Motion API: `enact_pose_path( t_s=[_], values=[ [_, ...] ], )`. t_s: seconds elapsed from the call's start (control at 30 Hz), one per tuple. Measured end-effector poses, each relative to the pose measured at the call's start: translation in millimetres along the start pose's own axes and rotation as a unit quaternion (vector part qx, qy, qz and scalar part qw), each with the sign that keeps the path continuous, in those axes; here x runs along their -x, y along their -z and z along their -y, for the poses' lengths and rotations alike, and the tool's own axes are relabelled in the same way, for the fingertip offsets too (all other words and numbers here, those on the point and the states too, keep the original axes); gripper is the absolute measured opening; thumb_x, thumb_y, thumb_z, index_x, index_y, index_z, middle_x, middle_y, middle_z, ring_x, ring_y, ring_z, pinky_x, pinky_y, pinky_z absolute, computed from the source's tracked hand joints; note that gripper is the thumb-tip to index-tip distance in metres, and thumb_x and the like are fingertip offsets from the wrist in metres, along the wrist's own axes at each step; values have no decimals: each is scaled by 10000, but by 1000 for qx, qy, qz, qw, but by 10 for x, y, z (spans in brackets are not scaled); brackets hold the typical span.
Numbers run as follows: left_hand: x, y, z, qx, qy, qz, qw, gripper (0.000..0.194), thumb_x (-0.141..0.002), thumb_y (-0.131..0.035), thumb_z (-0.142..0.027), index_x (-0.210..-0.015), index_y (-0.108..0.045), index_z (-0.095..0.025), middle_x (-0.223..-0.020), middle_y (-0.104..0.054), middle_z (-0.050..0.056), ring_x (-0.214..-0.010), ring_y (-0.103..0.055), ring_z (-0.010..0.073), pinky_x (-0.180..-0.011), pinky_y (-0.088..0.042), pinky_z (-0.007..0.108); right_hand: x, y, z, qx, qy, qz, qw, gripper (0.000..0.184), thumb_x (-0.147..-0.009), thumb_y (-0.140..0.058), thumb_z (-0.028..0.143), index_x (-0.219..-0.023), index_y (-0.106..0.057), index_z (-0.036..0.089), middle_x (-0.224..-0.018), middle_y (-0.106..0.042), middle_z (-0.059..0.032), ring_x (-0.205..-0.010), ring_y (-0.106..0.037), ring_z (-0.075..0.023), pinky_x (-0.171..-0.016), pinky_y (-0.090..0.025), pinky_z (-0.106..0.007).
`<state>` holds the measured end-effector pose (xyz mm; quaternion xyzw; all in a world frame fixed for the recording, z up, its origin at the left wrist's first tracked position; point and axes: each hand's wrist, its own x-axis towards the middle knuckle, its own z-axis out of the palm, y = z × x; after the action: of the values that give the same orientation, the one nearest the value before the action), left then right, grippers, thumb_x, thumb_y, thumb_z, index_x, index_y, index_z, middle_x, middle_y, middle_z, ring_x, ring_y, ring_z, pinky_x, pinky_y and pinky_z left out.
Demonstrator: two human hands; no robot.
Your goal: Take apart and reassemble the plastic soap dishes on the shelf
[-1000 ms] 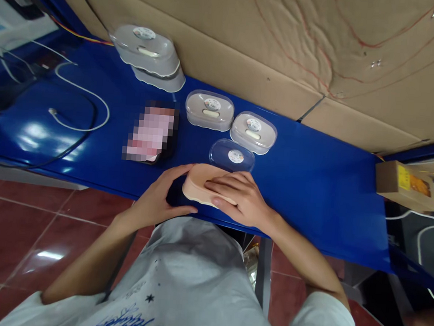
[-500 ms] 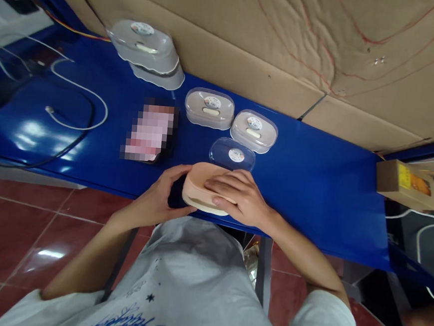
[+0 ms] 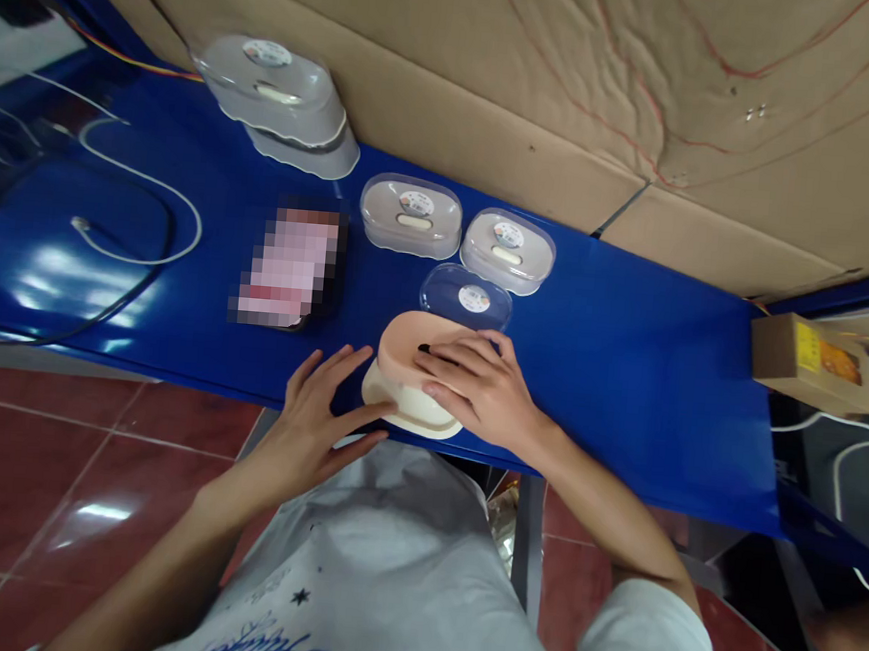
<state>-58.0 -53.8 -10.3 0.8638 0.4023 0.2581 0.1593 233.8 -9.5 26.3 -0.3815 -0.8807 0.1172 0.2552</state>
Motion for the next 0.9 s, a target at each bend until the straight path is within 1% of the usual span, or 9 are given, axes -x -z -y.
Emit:
enact_pose_path(
  t_s=[0.17, 0.3, 0.4, 0.53, 0.6, 0.67, 0.77, 0.83, 0.9],
  values=[
    [-2, 26, -26, 23, -26, 3, 999, 130, -1009, -722, -224, -1131, -741, -265, -1541, -612, 153, -1514, -550, 362, -1263, -406, 673, 0, -46, -73, 21, -44, -3, 999, 327, -1096, -621, 399, -1407, -711, 352, -1403, -776, -27, -1360, -676, -275, -1216, -364, -538],
    [-10, 34, -29, 36, -44, -13, 998, 127, -1011, -726, -213, -1132, -728, -253, -1491, -642, 143, -1472, -590, 352, -1252, -435, 670, 3, -64, -118, 29, -49, -4, 998, 366, -1083, -633, 402, -1443, -680, 357, -1510, -705, -53, -1434, -618, -301, -1258, -346, -582],
    [-5, 52, -41, 85, -35, -28, 995, 149, -1009, -736, -211, -1147, -706, -258, -1493, -611, 126, -1488, -571, 337, -1253, -471, 621, 18, -44, -78, 14, 2, -19, 1000, 378, -1071, -635, 426, -1441, -672, 357, -1481, -706, -65, -1431, -612, -308, -1214, -418, -565],
    [5, 74, -80, 166, 7, -51, 985, 173, -1008, -735, -194, -1152, -689, -278, -1532, -533, 101, -1537, -517, 321, -1234, -525, 545, 48, -42, 60, -29, 143, -12, 989, 474, -995, -702, 627, -1308, -719, 271, -1110, -790, -60, -1037, -730, -243, -948, -543, -445],
    [14, 52, -111, 193, 33, -68, 978, 185, -1001, -745, -191, -1146, -688, -291, -1536, -518, 90, -1536, -516, 317, -1225, -535, 536, 59, -68, 124, -17, 183, -14, 983, 423, -986, -729, 610, -1178, -743, 234, -928, -770, -30, -853, -696, -199, -824, -538, -389],
    [32, -8, -153, 218, 81, -88, 969, 187, -995, -761, -225, -1145, -684, -306, -1550, -514, 81, -1529, -521, 317, -1222, -533, 547, 64, -99, 165, 10, 196, -18, 980, 272, -1022, -721, 504, -1060, -750, 236, -795, -730, 5, -740, -649, -173, -743, -514, -357],
    [77, -135, -236, 312, 183, -147, 921, 415, -967, -802, -388, -1317, -585, -343, -1658, -448, 110, -1536, -518, 338, -1207, -537, 582, 70, -123, 196, 18, 203, -24, 979, 179, -1043, -707, 410, -998, -750, 242, -769, -729, 18, -730, -647, -161, -710, -506, -336],
    [103, -197, -300, 408, 248, -172, 862, 727, -932, -818, -504, -1517, -402, -385, -1744, -372, 140, -1542, -523, 350, -1193, -548, 590, 77, -119, 213, 12, 211, -26, 977, 186, -1036, -722, 406, -1008, -754, 225, -817, -756, 7, -773, -671, -160, -733, -522, -330],
    [101, -205, -365, 510, 313, -147, 787, 882, -946, -776, -546, -1636, -242, -422, -1764, -386, 133, -1518, -561, 344, -1185, -561, 582, 85, -110, 231, 23, 225, -15, 974, 181, -1035, -730, 398, -1029, -761, 220, -826, -762, 6, -780, -674, -159, -733, -521, -324]
  ],
)
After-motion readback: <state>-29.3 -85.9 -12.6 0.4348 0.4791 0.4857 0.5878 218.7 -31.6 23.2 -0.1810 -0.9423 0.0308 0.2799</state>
